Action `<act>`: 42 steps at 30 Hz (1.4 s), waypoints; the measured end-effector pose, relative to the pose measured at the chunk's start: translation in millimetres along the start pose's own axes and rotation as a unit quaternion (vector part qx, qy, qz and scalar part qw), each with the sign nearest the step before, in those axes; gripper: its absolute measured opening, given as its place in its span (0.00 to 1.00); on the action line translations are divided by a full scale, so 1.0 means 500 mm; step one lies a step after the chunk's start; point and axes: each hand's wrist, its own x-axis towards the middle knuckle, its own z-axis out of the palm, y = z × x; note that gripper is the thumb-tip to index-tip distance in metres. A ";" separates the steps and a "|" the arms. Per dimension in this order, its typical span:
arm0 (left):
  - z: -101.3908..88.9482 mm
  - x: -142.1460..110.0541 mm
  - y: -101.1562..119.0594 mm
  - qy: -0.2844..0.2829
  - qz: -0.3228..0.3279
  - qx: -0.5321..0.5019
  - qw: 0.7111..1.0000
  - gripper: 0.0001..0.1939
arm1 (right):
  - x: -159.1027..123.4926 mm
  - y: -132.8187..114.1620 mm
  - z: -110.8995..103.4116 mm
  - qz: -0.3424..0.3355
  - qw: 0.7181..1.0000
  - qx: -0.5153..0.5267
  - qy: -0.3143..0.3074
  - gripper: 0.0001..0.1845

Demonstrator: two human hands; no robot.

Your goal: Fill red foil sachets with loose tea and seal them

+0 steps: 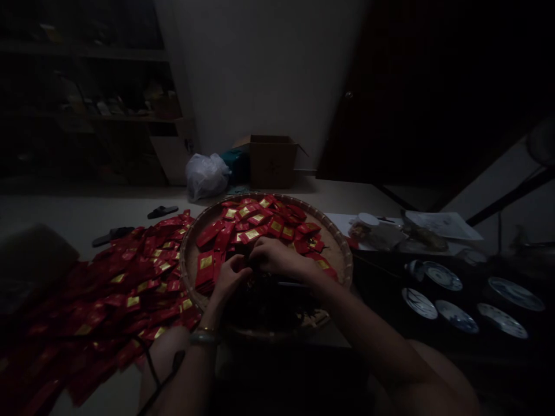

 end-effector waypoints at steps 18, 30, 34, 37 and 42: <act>-0.005 0.007 -0.024 -0.010 -0.031 0.018 0.999 0.19 | -0.024 0.008 0.086 0.025 0.988 0.152 0.025 0.37; 0.003 -0.019 0.001 -0.149 -0.084 -0.019 0.985 0.28 | -0.006 0.043 0.068 0.048 0.993 0.083 0.074 0.38; 0.005 -0.023 -0.014 -0.166 -0.111 -0.009 0.980 0.18 | -0.003 0.043 0.038 0.003 0.998 0.060 -0.020 0.41; 0.003 -0.017 -0.020 -0.165 -0.100 0.007 0.981 0.17 | 0.005 0.039 0.048 -0.015 0.996 0.018 -0.084 0.41; -0.003 -0.003 -0.023 -0.122 -0.050 -0.021 0.991 0.19 | 0.015 0.040 0.091 -0.012 0.992 -0.065 -0.110 0.39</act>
